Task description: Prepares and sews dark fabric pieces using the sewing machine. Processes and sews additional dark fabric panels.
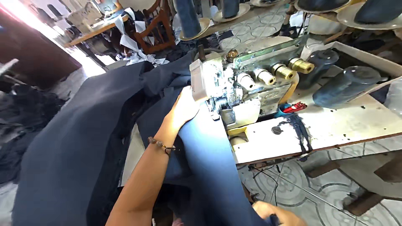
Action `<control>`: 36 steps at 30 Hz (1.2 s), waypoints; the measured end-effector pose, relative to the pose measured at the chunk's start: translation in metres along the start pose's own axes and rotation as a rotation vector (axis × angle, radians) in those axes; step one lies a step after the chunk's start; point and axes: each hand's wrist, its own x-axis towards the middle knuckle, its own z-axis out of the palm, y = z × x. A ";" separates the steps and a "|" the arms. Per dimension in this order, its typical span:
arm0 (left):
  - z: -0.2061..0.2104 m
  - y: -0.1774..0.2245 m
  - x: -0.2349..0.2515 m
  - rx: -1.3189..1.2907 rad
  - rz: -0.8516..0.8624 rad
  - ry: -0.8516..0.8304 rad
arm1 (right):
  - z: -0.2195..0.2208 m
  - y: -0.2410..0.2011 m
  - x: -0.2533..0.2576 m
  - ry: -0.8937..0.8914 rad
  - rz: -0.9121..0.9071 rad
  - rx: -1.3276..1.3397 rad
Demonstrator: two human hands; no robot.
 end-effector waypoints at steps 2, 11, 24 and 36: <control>-0.009 0.007 0.017 0.034 0.038 -0.004 | -0.007 0.006 0.005 0.062 0.012 -0.005; 0.029 -0.075 0.152 0.078 0.068 0.304 | -0.004 0.006 0.056 0.711 0.232 -0.115; 0.063 -0.083 -0.184 0.043 -0.085 0.281 | -0.029 -0.003 0.089 0.612 0.263 0.140; -0.060 -0.070 0.046 -0.016 -0.249 0.253 | -0.003 0.010 0.180 0.588 0.060 0.294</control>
